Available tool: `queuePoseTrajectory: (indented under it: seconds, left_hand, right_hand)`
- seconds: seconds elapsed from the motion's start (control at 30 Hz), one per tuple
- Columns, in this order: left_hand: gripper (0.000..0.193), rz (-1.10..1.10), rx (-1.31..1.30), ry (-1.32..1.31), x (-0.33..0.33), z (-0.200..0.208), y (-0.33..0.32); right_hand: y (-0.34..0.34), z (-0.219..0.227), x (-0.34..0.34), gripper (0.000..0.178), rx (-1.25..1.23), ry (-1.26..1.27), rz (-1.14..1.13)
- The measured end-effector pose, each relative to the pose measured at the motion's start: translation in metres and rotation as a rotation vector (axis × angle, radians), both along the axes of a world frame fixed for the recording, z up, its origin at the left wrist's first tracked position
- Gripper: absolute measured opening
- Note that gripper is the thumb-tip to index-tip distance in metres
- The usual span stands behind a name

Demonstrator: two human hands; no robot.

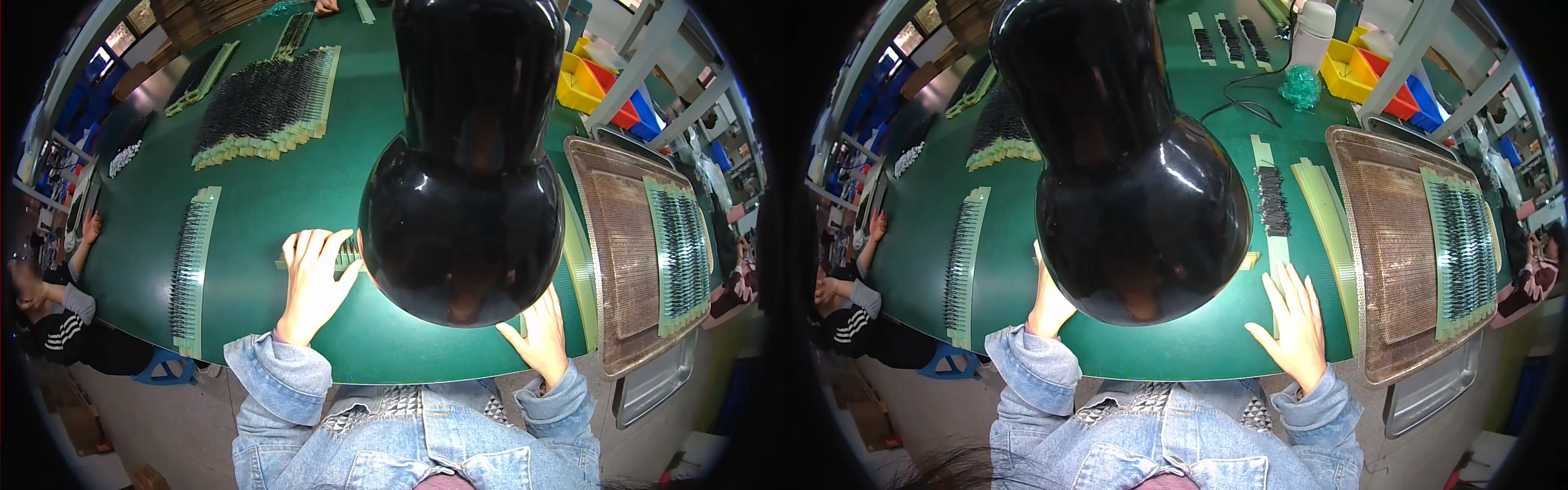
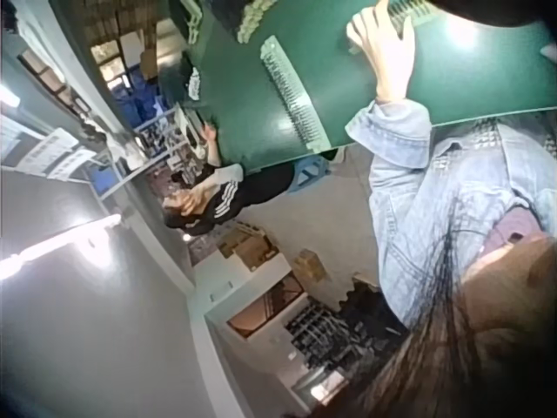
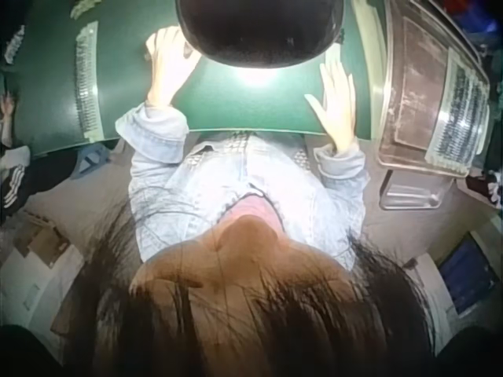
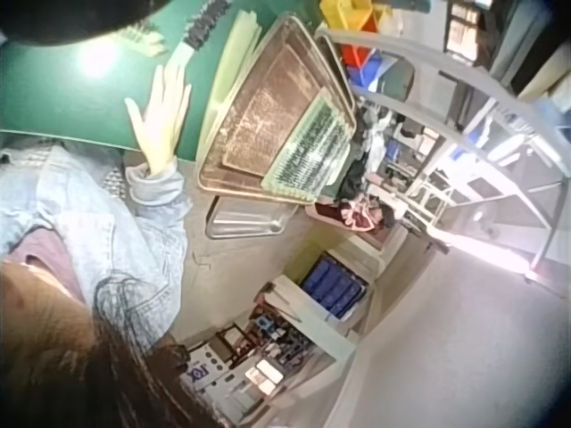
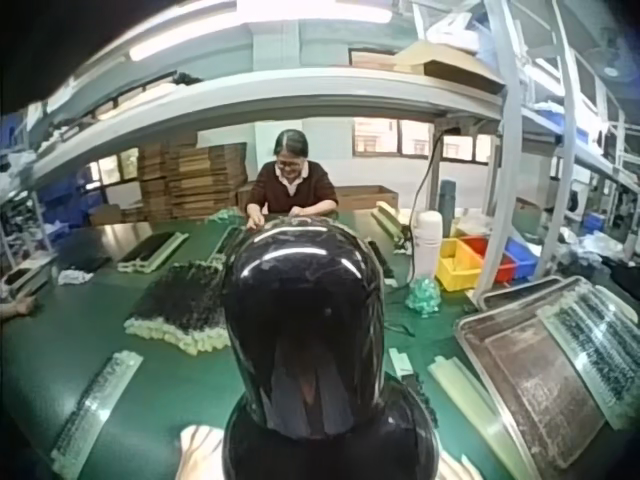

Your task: Assembling small electronic components onto strips at a production workbench.

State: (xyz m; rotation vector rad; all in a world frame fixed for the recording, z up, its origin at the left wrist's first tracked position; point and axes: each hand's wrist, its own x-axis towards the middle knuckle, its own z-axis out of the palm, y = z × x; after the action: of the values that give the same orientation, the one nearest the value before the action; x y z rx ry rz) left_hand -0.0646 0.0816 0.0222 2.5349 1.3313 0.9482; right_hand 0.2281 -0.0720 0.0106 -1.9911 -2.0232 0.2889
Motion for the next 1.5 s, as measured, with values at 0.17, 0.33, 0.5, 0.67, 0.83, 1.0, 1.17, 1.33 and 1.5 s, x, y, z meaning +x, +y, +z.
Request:
queuePoseTrajectory:
  seconds: [0.17, 0.33, 0.5, 0.67, 0.83, 1.0, 1.17, 1.33, 1.5]
  left_hand:
    - [0.047, -0.023, -0.026, -0.023, 0.001, 0.002, -0.002]
    - [0.051, -0.045, -0.044, 0.082, -0.007, 0.001, -0.001]
    - [0.053, -0.051, -0.124, 0.09, -0.009, 0.002, -0.002]
    - [0.052, -0.051, -0.217, 0.04, -0.005, -0.005, 0.0]
    - [0.044, -0.059, -0.264, -0.006, -0.024, -0.031, 0.003]
    - [0.035, 0.029, -0.103, -0.033, -0.01, -0.009, -0.01]
    - [0.034, 0.017, -0.07, -0.032, -0.007, -0.003, -0.011]
    - [0.034, 0.0, -0.085, -0.038, -0.005, 0.0, -0.013]
    - [0.036, -0.012, -0.078, -0.051, -0.009, -0.003, -0.011]
  right_hand:
    - [0.0, -0.001, 0.0, 0.068, 0.001, -0.005, -0.006]
    - [0.001, 0.0, -0.002, 0.066, -0.006, 0.005, -0.002]
    - [0.002, 0.0, -0.003, 0.063, -0.009, 0.005, 0.007]
    - [-0.005, 0.003, 0.004, 0.065, 0.05, 0.029, -0.005]
    - [-0.02, 0.037, -0.01, 0.065, 0.056, 0.268, 0.062]
    - [-0.054, 0.089, 0.017, 0.063, 0.291, 0.085, -0.149]
    - [-0.118, 0.082, 0.146, 0.064, 0.331, -0.383, -0.863]
    - [-0.144, 0.049, 0.214, 0.068, 0.129, -0.214, -1.132]
    - [-0.125, 0.044, 0.218, 0.068, 0.009, -0.365, -1.223]
